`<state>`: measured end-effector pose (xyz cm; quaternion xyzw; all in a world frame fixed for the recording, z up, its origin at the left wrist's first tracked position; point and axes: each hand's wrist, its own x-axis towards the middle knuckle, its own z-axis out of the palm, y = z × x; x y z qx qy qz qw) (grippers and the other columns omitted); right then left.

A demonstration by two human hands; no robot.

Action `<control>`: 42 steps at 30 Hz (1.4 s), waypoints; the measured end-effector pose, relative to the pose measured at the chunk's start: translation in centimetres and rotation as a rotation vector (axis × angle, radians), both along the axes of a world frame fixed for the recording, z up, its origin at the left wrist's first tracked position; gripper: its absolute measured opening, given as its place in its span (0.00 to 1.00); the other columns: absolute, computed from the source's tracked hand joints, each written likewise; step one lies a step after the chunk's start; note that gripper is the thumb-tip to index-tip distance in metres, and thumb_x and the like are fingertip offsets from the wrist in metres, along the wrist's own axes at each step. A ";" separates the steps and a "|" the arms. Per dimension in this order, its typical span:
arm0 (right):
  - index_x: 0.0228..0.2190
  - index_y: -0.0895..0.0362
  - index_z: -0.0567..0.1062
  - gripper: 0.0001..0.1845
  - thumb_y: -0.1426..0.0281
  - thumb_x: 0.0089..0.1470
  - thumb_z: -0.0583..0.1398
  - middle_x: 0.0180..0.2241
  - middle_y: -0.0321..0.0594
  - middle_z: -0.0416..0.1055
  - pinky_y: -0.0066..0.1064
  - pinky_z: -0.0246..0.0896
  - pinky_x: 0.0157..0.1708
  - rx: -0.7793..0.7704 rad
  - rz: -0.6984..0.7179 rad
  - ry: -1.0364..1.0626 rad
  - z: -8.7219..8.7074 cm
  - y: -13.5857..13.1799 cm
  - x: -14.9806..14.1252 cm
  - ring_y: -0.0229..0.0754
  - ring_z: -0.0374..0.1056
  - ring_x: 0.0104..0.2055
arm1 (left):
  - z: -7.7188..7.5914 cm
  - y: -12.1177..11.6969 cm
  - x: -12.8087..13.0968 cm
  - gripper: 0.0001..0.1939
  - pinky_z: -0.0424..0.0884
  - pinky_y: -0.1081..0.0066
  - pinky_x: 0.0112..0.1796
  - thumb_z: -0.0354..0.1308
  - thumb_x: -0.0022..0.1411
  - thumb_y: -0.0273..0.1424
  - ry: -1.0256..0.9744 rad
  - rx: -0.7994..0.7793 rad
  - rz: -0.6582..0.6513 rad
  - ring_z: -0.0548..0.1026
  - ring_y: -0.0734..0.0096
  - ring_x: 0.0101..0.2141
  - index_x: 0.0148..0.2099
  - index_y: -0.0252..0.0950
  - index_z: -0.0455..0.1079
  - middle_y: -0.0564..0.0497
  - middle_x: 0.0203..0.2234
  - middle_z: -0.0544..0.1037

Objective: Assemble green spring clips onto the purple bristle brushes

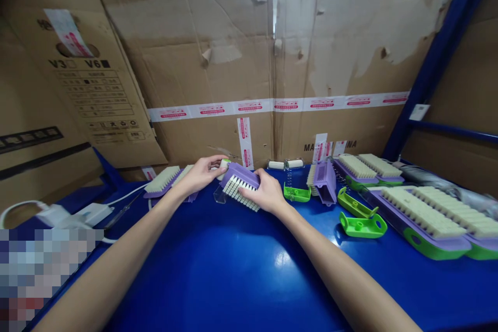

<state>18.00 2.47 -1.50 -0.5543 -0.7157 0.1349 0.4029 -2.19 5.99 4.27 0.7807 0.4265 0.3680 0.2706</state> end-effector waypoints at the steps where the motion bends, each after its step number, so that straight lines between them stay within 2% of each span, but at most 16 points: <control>1: 0.36 0.55 0.68 0.23 0.55 0.40 0.62 0.34 0.40 0.73 0.32 0.59 0.34 -0.008 -0.008 -0.015 0.1 0.1 0.1 0.45 0.69 0.35 | -0.3 0.3 0.1 0.18 0.67 0.67 0.46 0.55 0.56 0.32 0.002 0.010 0.005 0.74 0.65 0.43 0.49 0.32 0.67 0.41 0.43 0.76; 6: 0.35 0.55 0.68 0.22 0.54 0.42 0.61 0.33 0.40 0.73 0.31 0.59 0.33 -0.019 -0.056 -0.090 0.3 0.6 0.7 0.45 0.69 0.34 | -2.3 1.9 0.7 0.19 0.69 0.65 0.44 0.54 0.56 0.31 0.053 0.135 0.058 0.74 0.63 0.42 0.51 0.32 0.67 0.42 0.42 0.76; 9: 0.36 0.56 0.68 0.23 0.55 0.41 0.61 0.32 0.41 0.73 0.31 0.58 0.31 -0.008 -0.089 -0.156 0.2 0.8 1.0 0.46 0.69 0.34 | -3.0 1.8 1.0 0.19 0.69 0.64 0.46 0.53 0.57 0.30 0.058 0.197 0.042 0.74 0.63 0.44 0.52 0.33 0.66 0.43 0.44 0.75; 11: 0.37 0.55 0.69 0.23 0.55 0.41 0.61 0.32 0.41 0.73 0.31 0.57 0.31 0.009 -0.091 -0.184 0.1 0.8 1.2 0.47 0.69 0.35 | -3.2 1.4 1.0 0.19 0.68 0.64 0.47 0.53 0.57 0.28 0.040 0.180 0.012 0.73 0.64 0.45 0.52 0.33 0.66 0.43 0.46 0.75; 18: 0.37 0.55 0.70 0.24 0.55 0.40 0.62 0.33 0.41 0.73 0.31 0.58 0.31 0.033 -0.074 -0.160 -0.1 0.8 1.4 0.46 0.69 0.35 | -2.4 0.5 0.2 0.21 0.66 0.63 0.49 0.55 0.56 0.29 -0.007 0.009 -0.116 0.71 0.63 0.49 0.53 0.32 0.66 0.42 0.49 0.73; 22: 0.38 0.55 0.69 0.25 0.53 0.41 0.61 0.33 0.40 0.73 0.31 0.58 0.32 0.014 -0.060 -0.155 -0.1 0.8 1.6 0.46 0.69 0.35 | -2.3 0.3 0.7 0.22 0.65 0.62 0.50 0.54 0.59 0.35 -0.033 0.013 -0.098 0.70 0.61 0.51 0.54 0.33 0.66 0.42 0.51 0.71; 26: 0.37 0.55 0.67 0.24 0.53 0.41 0.61 0.34 0.40 0.73 0.32 0.59 0.33 0.011 -0.056 -0.111 -0.2 0.6 1.9 0.46 0.69 0.35 | -2.4 0.3 1.8 0.20 0.66 0.65 0.49 0.51 0.61 0.38 -0.190 -0.034 -0.120 0.71 0.64 0.48 0.52 0.32 0.67 0.42 0.48 0.74; 30: 0.38 0.55 0.67 0.25 0.54 0.40 0.61 0.35 0.40 0.73 0.33 0.59 0.33 0.032 -0.070 -0.052 -0.4 0.3 1.9 0.46 0.69 0.35 | -2.3 0.4 2.6 0.21 0.68 0.68 0.44 0.52 0.60 0.39 -0.310 -0.160 -0.175 0.72 0.66 0.45 0.52 0.35 0.66 0.44 0.46 0.75; 34: 0.38 0.55 0.66 0.25 0.55 0.39 0.62 0.34 0.40 0.72 0.33 0.60 0.33 0.063 -0.095 -0.024 -0.7 0.0 1.4 0.46 0.69 0.34 | -2.0 0.6 2.5 0.23 0.69 0.70 0.38 0.57 0.56 0.41 -0.338 -0.210 -0.184 0.73 0.65 0.41 0.50 0.34 0.68 0.45 0.40 0.77; 37: 0.36 0.55 0.66 0.25 0.55 0.37 0.61 0.33 0.40 0.72 0.33 0.60 0.33 0.087 -0.103 -0.018 -0.8 -0.2 1.0 0.46 0.68 0.33 | -1.9 0.5 2.2 0.23 0.69 0.71 0.36 0.58 0.54 0.40 -0.364 -0.219 -0.157 0.74 0.67 0.38 0.49 0.33 0.68 0.45 0.40 0.77; 42: 0.36 0.55 0.67 0.25 0.55 0.37 0.61 0.32 0.39 0.72 0.33 0.60 0.32 0.109 -0.085 0.003 -0.9 -0.1 0.8 0.44 0.68 0.32 | -1.7 0.3 2.1 0.23 0.68 0.71 0.36 0.58 0.54 0.41 -0.352 -0.222 -0.168 0.73 0.66 0.38 0.48 0.32 0.68 0.45 0.39 0.77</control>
